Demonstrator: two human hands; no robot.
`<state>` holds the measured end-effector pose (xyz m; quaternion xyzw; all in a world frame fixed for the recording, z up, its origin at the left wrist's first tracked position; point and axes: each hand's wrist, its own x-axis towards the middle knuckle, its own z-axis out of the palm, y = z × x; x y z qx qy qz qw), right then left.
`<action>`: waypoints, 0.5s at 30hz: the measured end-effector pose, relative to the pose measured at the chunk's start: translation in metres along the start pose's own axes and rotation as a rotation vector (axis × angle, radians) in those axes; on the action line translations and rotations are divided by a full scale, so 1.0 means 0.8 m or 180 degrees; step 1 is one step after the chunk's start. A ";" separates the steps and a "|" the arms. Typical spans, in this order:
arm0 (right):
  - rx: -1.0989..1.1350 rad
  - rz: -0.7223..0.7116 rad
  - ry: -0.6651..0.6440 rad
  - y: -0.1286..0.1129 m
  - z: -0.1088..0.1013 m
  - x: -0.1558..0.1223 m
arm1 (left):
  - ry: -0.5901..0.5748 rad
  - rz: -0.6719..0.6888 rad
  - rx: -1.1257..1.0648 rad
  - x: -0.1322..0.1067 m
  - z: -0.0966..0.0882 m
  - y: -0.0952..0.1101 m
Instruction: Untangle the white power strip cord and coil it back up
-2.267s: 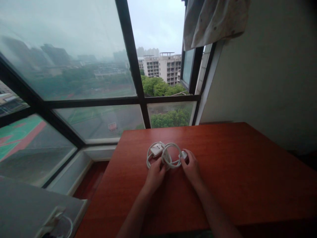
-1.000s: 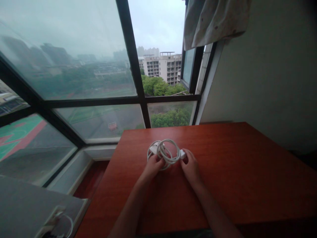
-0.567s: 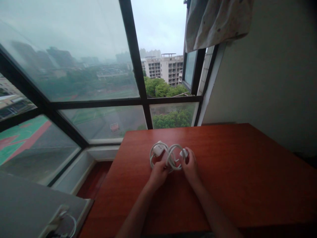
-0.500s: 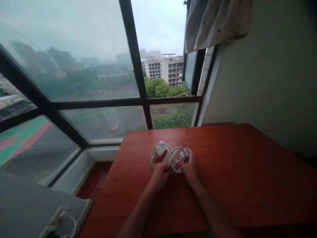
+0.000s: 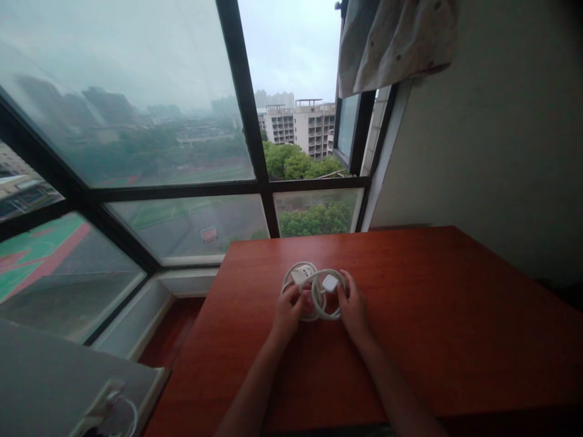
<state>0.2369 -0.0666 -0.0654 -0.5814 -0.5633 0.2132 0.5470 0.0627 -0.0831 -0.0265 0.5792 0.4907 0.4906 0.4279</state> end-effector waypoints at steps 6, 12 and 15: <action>0.0400 0.0275 -0.0157 -0.007 -0.003 0.006 | 0.0638 -0.0025 -0.0169 0.002 -0.008 0.010; 0.0062 0.0112 -0.0450 -0.016 -0.004 0.005 | 0.0900 0.0230 0.0032 0.013 -0.014 0.019; -0.0014 -0.0009 -0.0564 -0.015 -0.002 0.003 | 0.0934 0.0174 -0.0296 0.021 -0.013 0.013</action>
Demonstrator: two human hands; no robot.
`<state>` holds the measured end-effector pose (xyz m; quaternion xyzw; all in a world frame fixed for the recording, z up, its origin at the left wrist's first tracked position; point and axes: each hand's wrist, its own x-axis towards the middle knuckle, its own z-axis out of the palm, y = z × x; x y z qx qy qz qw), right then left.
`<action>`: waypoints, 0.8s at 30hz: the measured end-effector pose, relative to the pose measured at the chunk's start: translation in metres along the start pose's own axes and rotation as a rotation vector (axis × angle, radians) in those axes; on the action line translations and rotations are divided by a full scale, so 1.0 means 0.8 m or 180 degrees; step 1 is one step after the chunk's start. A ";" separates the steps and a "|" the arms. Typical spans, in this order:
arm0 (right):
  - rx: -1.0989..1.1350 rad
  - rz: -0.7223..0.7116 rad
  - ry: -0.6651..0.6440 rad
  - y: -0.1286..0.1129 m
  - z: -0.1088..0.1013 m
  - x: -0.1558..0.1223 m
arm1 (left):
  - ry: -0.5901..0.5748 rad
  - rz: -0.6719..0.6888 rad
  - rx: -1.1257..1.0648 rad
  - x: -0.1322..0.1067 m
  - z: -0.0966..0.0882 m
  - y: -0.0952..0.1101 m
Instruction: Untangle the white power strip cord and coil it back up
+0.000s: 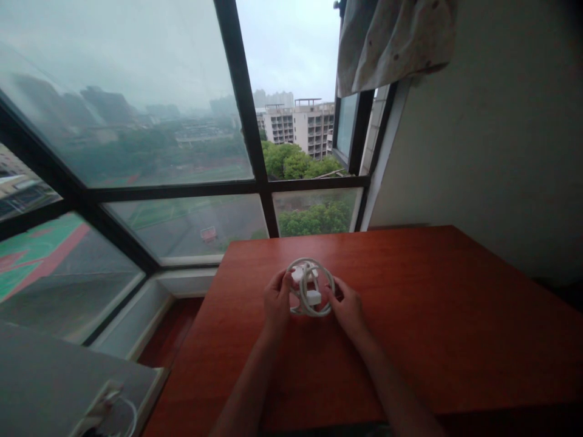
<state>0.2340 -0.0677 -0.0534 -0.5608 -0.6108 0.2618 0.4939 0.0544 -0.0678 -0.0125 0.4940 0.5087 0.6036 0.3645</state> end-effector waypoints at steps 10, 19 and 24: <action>0.0696 0.0097 -0.0285 0.002 -0.002 0.002 | 0.0025 -0.0127 -0.0749 0.009 0.011 -0.010; 0.0726 0.0437 -0.0424 0.011 -0.005 0.002 | 0.0132 0.0068 -0.0466 0.033 0.029 0.005; 0.0912 0.0497 -0.0234 0.010 -0.008 0.005 | -0.0396 0.1025 0.1452 0.042 -0.002 0.058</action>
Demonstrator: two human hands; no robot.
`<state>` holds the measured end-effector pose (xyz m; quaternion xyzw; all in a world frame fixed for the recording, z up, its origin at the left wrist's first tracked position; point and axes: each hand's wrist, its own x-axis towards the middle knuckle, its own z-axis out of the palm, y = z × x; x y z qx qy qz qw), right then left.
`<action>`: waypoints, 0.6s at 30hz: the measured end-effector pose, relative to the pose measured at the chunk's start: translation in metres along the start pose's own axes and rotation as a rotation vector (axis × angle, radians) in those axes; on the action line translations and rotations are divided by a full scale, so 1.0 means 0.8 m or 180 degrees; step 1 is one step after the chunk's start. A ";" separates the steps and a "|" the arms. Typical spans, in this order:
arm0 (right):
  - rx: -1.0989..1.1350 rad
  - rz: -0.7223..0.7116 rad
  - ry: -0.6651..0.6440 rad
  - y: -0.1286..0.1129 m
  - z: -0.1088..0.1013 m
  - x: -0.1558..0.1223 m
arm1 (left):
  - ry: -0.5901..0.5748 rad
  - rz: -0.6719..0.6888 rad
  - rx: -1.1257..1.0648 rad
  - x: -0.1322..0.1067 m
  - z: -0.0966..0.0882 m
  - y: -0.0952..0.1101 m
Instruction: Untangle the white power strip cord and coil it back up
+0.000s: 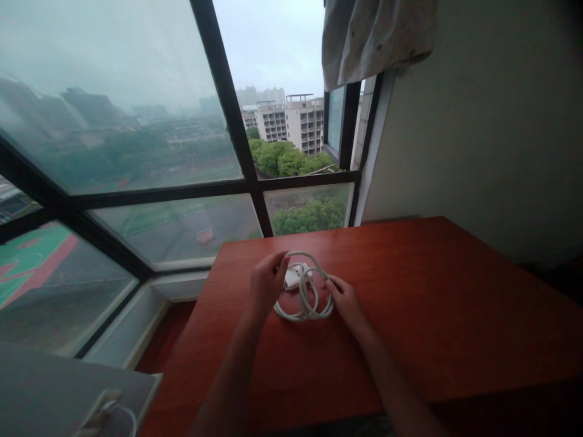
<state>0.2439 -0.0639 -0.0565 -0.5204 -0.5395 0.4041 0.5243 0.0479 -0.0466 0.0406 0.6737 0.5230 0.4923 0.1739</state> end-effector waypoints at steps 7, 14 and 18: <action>0.1312 0.0736 -0.0171 -0.012 0.002 -0.003 | -0.0436 0.0662 0.0966 0.011 -0.054 0.047; 0.2151 0.0924 -0.0322 -0.021 0.000 -0.004 | -0.0841 0.0850 0.1412 0.002 -0.075 0.075; 0.2225 0.0925 -0.0527 -0.024 -0.004 -0.004 | -0.1127 0.0593 0.1297 0.003 -0.087 0.087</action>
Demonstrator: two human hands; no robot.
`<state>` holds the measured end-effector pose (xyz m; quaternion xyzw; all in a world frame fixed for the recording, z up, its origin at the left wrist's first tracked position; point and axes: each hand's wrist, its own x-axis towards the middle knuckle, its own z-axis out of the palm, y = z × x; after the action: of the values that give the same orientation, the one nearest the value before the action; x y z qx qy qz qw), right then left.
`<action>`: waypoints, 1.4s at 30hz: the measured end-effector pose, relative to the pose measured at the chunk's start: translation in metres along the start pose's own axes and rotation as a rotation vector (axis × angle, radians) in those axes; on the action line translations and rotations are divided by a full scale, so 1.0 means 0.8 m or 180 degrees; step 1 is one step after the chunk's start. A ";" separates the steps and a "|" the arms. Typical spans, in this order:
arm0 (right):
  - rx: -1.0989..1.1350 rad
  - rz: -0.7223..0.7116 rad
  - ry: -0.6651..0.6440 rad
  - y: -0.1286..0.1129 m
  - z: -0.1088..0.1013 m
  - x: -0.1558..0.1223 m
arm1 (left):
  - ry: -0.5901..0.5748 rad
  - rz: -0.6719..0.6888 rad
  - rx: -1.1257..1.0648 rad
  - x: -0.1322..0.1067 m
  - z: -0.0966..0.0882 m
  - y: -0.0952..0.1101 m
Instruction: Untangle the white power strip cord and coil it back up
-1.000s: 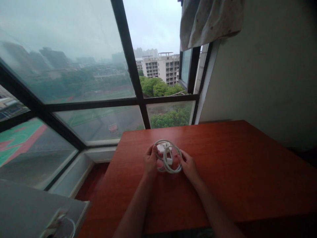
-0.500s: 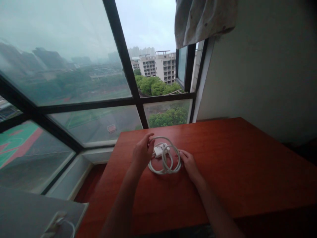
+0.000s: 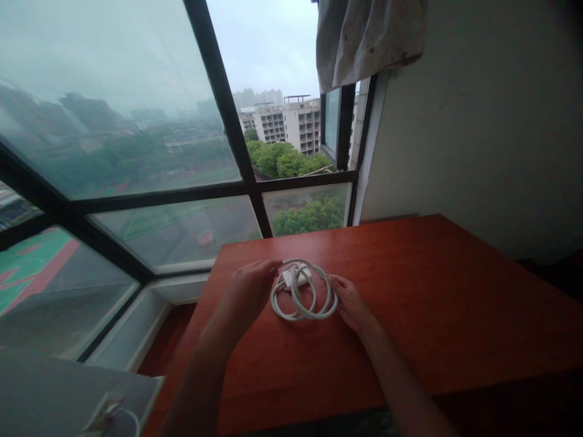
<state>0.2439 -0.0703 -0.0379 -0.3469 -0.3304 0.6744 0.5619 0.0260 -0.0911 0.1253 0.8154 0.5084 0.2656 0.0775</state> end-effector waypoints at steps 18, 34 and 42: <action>-0.0729 0.0120 -0.0298 0.004 0.012 -0.005 | 0.1104 -0.2200 -0.5104 0.035 0.101 0.007; -0.0873 0.0094 -0.0158 0.000 0.019 -0.009 | 0.0782 -0.1198 -0.2724 0.020 0.135 0.012; -0.1867 -0.1275 0.0239 0.001 0.012 -0.002 | 0.0630 -0.1089 -0.2122 0.009 0.124 -0.005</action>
<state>0.2358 -0.0727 -0.0329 -0.4463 -0.5505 0.4141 0.5713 0.0762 -0.0688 0.0419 0.6193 0.5279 0.4770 0.3320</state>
